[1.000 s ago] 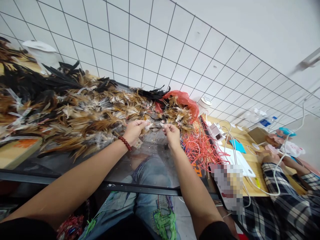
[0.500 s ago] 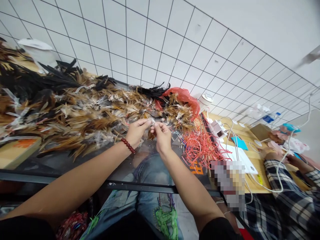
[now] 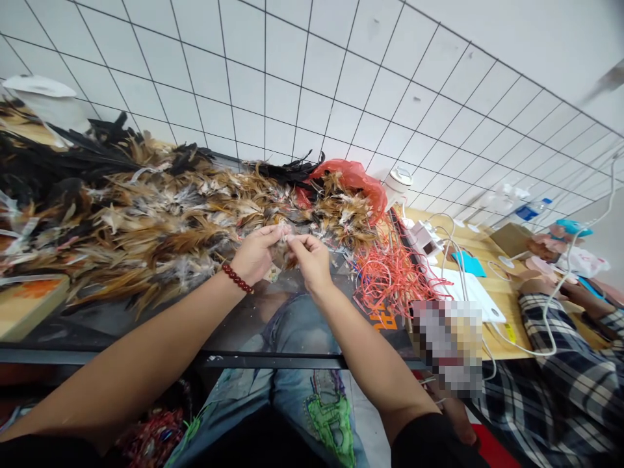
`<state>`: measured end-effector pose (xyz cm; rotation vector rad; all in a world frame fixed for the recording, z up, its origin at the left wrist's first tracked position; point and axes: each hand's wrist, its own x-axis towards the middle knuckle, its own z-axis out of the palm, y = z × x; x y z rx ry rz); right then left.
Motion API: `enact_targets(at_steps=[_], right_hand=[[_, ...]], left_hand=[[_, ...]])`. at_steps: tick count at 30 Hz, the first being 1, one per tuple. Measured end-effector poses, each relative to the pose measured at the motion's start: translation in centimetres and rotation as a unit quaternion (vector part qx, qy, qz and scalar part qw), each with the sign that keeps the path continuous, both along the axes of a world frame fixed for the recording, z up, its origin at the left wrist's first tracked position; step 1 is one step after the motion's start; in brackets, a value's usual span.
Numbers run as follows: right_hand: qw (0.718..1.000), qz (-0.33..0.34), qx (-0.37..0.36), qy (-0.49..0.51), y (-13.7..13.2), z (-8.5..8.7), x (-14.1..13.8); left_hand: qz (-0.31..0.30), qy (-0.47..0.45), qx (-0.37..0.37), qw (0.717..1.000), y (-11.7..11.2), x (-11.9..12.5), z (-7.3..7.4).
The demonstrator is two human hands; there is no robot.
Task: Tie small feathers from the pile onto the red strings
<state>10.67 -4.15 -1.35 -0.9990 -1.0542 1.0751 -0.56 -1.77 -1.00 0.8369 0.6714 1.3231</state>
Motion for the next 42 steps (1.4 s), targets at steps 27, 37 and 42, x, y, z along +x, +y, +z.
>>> enact_targets(at_steps=[27,37,42], right_hand=[[0.951,0.179,-0.009,-0.253,1.6,-0.6,4.4],[0.902,-0.034,-0.058,-0.427,1.7,-1.3,4.5],[0.975,0.017,-0.017,-0.219,2.0,-0.9,3.9]], left_hand=[[0.131,-0.031,-0.059,0.989,1.3,-1.6,0.9],[0.067,0.028,-0.009,0.997,0.6,-1.2,0.7],[0.060,0.041,-0.024,0.997,0.8,-1.0,0.1]])
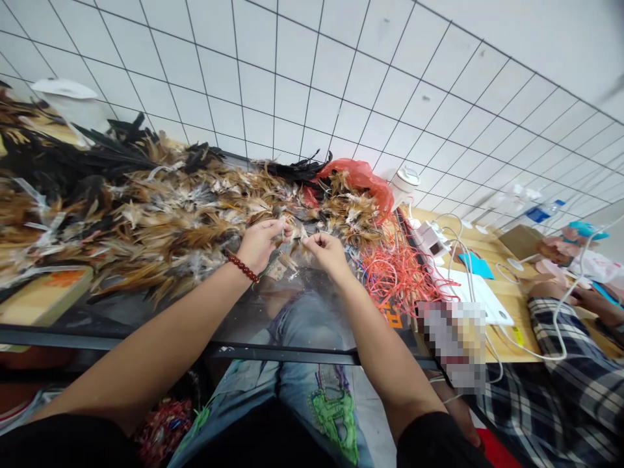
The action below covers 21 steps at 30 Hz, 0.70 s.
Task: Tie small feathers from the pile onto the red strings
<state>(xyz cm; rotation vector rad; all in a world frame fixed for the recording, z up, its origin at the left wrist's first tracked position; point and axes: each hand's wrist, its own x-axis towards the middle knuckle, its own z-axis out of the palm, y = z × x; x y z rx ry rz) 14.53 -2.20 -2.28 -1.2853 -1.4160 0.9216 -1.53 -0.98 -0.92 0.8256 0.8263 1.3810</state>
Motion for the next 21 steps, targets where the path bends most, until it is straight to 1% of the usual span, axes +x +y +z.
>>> enact_targets(at_steps=[2,4,8,12,15,19,21], right_hand=[[0.998,0.013,0.011,0.059,-0.3,0.2,-0.6],[0.995,0.017,0.018,0.093,-0.6,0.4,-1.1],[0.990,0.049,-0.016,0.134,-1.0,0.6,-1.8],[0.983,0.066,-0.045,0.166,-1.2,0.6,-2.0],[0.977,0.061,-0.063,0.192,-1.3,0.8,-2.2],[0.978,0.070,-0.079,0.182,-1.2,0.8,-2.0],[0.982,0.056,-0.050,0.176,-1.0,0.7,-1.8]], left_hand=[[-0.006,0.010,-0.010,1.000,0.0,0.2,-0.2],[-0.010,0.012,-0.021,1.000,-0.1,0.4,-0.3],[-0.013,0.015,-0.044,0.999,-0.5,0.8,-0.1],[-0.056,0.027,-0.014,0.998,-1.0,1.1,0.2],[-0.070,0.034,0.005,0.997,-1.1,1.2,0.2],[-0.058,0.047,0.026,0.997,-0.9,1.3,-0.1],[-0.041,0.059,0.029,0.997,-0.9,1.2,-0.3]])
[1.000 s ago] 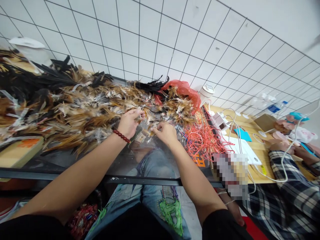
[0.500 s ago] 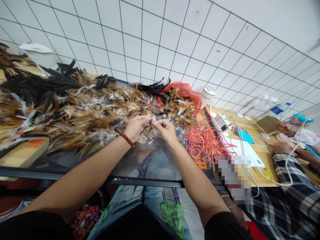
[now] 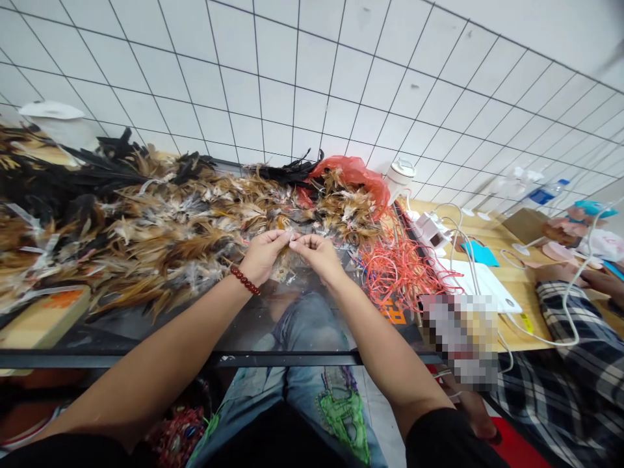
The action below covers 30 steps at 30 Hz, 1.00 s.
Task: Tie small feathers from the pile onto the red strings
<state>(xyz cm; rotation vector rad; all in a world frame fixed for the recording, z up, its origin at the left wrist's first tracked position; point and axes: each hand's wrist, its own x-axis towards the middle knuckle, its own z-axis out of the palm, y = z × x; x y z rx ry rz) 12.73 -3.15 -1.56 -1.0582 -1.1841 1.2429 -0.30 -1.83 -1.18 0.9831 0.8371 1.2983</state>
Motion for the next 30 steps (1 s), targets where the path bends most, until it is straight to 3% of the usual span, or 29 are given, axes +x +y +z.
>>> enact_targets(at_steps=[5,12,15,20,22,26,30], right_hand=[[0.993,-0.057,0.105,-0.009,0.5,0.2,0.8],[0.995,0.018,0.096,0.004,0.2,0.8,1.3],[0.994,0.047,0.097,0.014,0.3,0.8,1.5],[0.993,0.016,0.116,-0.003,0.5,0.7,1.7],[0.993,-0.001,0.115,-0.016,0.5,0.6,1.5],[0.992,-0.036,0.115,-0.029,0.6,0.3,1.1],[0.986,-0.074,0.088,-0.124,0.9,-0.6,1.1]], left_hand=[[-0.006,0.050,0.019,0.999,-0.1,-0.2,0.1],[-0.126,0.043,0.024,0.991,-0.7,-0.3,0.8],[-0.141,0.036,0.014,0.989,-0.6,-0.5,0.6],[-0.160,0.039,-0.024,0.986,-0.6,-0.5,0.4],[-0.148,0.065,-0.016,0.987,-0.7,-0.3,0.3],[-0.068,0.124,0.045,0.989,-0.6,-0.1,0.2],[0.029,0.049,-0.001,0.998,0.3,-0.8,0.4]])
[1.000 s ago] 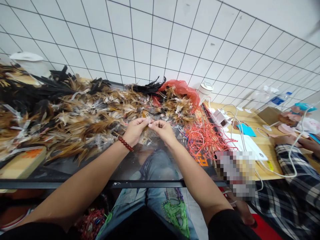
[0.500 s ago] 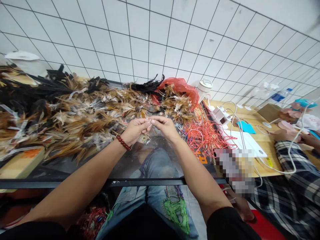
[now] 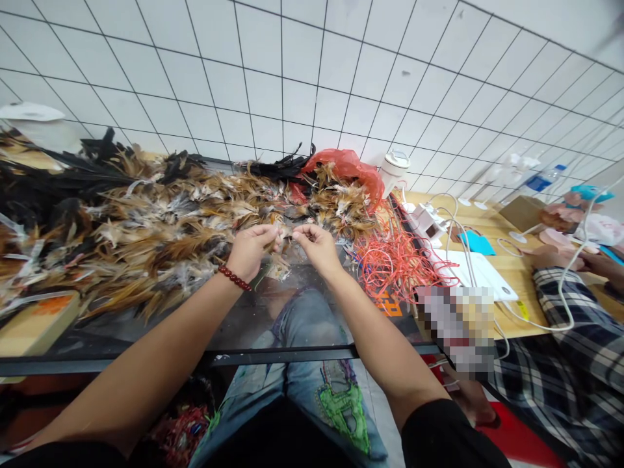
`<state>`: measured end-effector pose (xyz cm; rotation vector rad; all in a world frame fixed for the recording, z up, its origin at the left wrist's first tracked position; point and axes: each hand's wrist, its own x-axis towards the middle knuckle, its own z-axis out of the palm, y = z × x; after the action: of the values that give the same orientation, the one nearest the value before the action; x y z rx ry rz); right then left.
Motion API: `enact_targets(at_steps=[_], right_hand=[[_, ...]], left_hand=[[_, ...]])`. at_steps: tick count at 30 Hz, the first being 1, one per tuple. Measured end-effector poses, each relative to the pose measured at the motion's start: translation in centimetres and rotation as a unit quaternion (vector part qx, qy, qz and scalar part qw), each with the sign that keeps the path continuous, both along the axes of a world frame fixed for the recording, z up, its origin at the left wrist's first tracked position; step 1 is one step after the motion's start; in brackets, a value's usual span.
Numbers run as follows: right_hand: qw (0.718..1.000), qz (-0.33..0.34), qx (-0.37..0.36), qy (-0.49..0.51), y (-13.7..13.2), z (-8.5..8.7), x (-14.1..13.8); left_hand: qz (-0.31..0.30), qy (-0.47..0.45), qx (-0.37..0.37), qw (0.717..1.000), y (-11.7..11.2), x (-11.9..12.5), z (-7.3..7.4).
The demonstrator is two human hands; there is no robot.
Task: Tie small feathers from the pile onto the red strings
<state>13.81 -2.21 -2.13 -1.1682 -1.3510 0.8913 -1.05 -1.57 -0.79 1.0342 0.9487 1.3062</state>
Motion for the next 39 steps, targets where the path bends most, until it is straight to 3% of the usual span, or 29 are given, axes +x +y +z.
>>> enact_targets(at_steps=[5,9,12,17,20,25,29,35,39], right_hand=[[0.971,0.013,0.002,-0.239,-0.7,-0.6,-0.2],[0.909,0.041,0.043,-0.412,-2.0,-0.2,-1.0],[0.873,0.041,0.051,-0.482,-2.3,0.1,-1.1],[0.890,-0.018,0.046,-0.452,-1.7,0.1,-0.6],[0.892,0.001,0.065,-0.448,-1.9,-0.1,-0.8],[0.876,0.041,0.045,-0.478,-2.3,-0.6,-1.9],[0.909,-0.010,0.023,-0.416,-1.8,-1.1,-1.8],[0.962,-0.108,0.049,-0.244,-0.1,-2.2,-0.4],[0.972,-0.088,0.056,-0.209,-0.1,-2.2,-0.3]], left_hand=[[0.073,-0.047,-0.040,0.995,0.6,-0.7,0.6],[0.080,-0.050,-0.038,0.995,0.5,-0.7,0.6],[0.083,-0.044,-0.035,0.995,0.7,-0.6,0.2],[0.077,0.036,0.039,0.996,1.1,-0.3,-1.2],[0.079,0.084,0.077,0.990,1.0,-0.1,-1.6],[0.089,0.067,0.073,0.991,1.1,-0.2,-1.5],[0.108,0.051,0.062,0.991,1.3,-0.2,-1.5],[0.102,0.054,0.040,0.993,1.1,0.0,-1.6],[0.110,0.024,0.049,0.992,1.3,-0.2,-1.6]])
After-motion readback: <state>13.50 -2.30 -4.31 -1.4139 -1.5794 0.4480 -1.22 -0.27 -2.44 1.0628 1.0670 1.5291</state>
